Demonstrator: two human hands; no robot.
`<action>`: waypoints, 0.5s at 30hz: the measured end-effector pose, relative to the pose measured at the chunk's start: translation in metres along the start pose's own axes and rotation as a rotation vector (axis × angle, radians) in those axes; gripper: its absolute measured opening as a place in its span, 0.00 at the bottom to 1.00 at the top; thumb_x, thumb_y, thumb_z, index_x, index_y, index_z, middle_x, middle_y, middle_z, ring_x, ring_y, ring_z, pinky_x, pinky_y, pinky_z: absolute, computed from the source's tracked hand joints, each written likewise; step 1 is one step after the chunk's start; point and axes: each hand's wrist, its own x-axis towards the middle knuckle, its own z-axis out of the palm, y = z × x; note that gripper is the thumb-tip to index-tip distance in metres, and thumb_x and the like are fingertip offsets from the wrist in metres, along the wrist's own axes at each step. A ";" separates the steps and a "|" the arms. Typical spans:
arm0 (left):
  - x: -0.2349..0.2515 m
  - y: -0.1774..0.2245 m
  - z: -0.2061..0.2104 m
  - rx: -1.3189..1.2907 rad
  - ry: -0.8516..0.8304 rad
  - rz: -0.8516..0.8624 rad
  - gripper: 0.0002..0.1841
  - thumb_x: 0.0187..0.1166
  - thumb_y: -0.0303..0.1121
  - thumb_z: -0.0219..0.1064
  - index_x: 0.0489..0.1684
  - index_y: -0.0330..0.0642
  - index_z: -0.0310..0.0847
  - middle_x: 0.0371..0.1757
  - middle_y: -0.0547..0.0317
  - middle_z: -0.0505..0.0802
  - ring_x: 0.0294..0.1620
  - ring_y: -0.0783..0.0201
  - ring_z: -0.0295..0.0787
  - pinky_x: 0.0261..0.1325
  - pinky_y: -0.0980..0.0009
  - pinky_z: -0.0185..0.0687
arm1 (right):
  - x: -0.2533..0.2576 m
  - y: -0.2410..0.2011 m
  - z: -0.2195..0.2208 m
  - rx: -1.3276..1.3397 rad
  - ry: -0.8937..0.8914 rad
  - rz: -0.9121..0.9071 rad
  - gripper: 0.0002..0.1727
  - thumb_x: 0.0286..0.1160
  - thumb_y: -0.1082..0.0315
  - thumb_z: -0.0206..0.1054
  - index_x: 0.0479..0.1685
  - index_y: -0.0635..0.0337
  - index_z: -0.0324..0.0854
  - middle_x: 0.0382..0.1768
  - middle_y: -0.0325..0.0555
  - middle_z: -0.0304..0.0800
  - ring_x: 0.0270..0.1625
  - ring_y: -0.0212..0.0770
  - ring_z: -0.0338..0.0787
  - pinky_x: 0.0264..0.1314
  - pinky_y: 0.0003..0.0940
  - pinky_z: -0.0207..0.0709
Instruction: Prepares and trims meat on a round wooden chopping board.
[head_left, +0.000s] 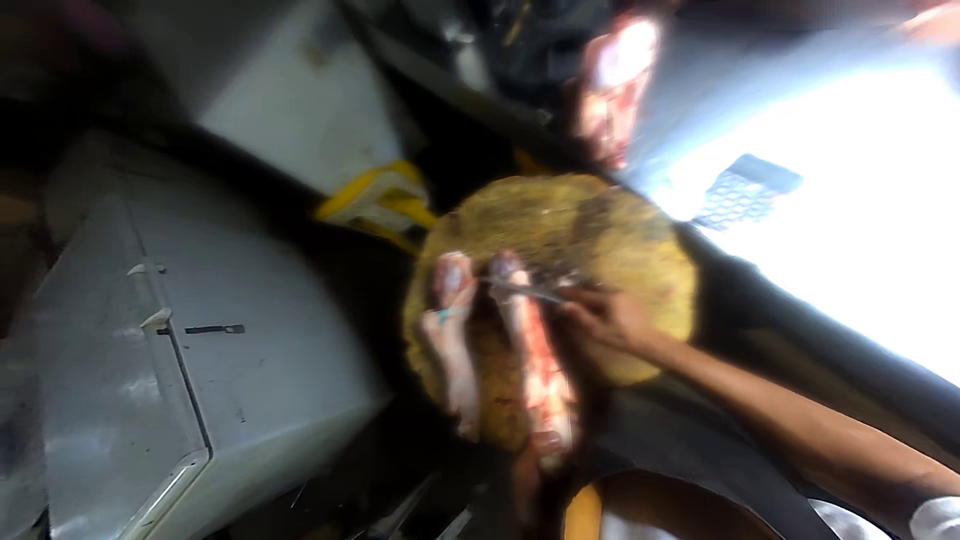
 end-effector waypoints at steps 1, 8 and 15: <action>0.000 0.001 -0.002 -0.009 -0.018 -0.004 0.06 0.61 0.23 0.66 0.29 0.42 0.88 0.30 0.57 0.95 0.33 0.71 0.94 0.40 0.77 0.90 | -0.003 -0.004 0.003 0.012 0.007 -0.053 0.27 0.85 0.34 0.53 0.72 0.29 0.85 0.53 0.48 0.93 0.50 0.47 0.92 0.52 0.52 0.85; 0.005 0.000 -0.013 -0.079 -0.081 0.046 0.06 0.58 0.28 0.75 0.31 0.41 0.90 0.32 0.54 0.96 0.36 0.68 0.96 0.43 0.74 0.91 | 0.012 0.010 0.020 0.160 0.062 0.113 0.27 0.87 0.38 0.53 0.72 0.36 0.86 0.53 0.45 0.95 0.54 0.45 0.92 0.61 0.53 0.83; -0.001 0.001 -0.007 0.027 0.028 0.015 0.08 0.63 0.21 0.61 0.33 0.40 0.86 0.31 0.58 0.95 0.35 0.71 0.95 0.41 0.77 0.90 | 0.008 0.018 0.018 0.128 0.019 0.162 0.27 0.87 0.38 0.53 0.72 0.36 0.86 0.54 0.45 0.96 0.55 0.46 0.94 0.62 0.56 0.84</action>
